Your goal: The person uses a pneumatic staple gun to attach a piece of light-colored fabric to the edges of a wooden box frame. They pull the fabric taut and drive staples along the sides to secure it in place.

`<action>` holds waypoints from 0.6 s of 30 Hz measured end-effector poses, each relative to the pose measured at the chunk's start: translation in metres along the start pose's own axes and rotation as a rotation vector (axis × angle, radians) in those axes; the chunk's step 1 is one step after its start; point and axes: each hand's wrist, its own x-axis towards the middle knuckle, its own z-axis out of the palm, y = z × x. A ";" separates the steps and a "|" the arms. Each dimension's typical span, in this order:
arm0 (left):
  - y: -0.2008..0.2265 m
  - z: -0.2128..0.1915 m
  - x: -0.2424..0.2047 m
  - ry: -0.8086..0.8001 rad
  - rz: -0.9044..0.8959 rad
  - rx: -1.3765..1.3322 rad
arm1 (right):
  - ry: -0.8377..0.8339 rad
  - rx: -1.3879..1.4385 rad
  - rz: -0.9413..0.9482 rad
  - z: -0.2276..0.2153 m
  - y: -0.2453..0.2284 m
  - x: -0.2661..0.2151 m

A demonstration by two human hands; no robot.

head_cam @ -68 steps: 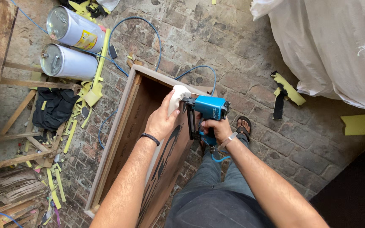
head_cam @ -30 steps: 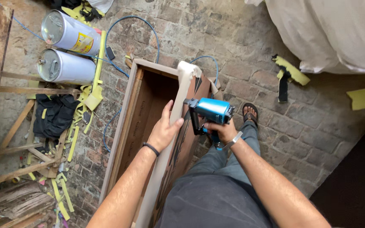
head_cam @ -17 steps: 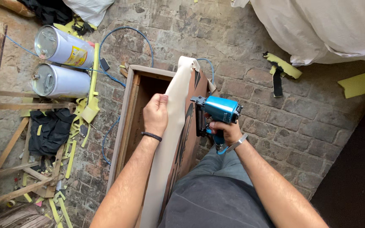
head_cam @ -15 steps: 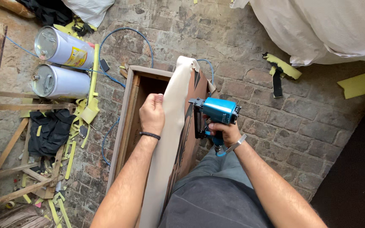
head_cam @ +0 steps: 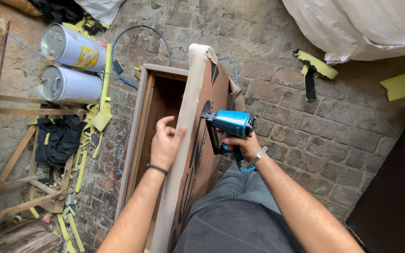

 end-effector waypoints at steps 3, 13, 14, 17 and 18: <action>-0.001 -0.007 -0.057 0.240 0.346 0.218 | -0.014 0.041 -0.030 0.008 0.009 -0.012; -0.062 -0.009 -0.152 0.236 0.473 0.679 | -0.090 0.067 -0.130 0.020 0.047 -0.014; -0.069 -0.009 -0.159 0.217 0.454 0.693 | -0.083 0.049 -0.124 0.024 0.051 -0.020; -0.087 -0.010 -0.179 0.154 0.426 0.683 | -0.076 0.010 -0.091 0.035 0.066 -0.046; -0.092 -0.013 -0.184 0.134 0.425 0.675 | -0.082 0.004 -0.085 0.039 0.070 -0.052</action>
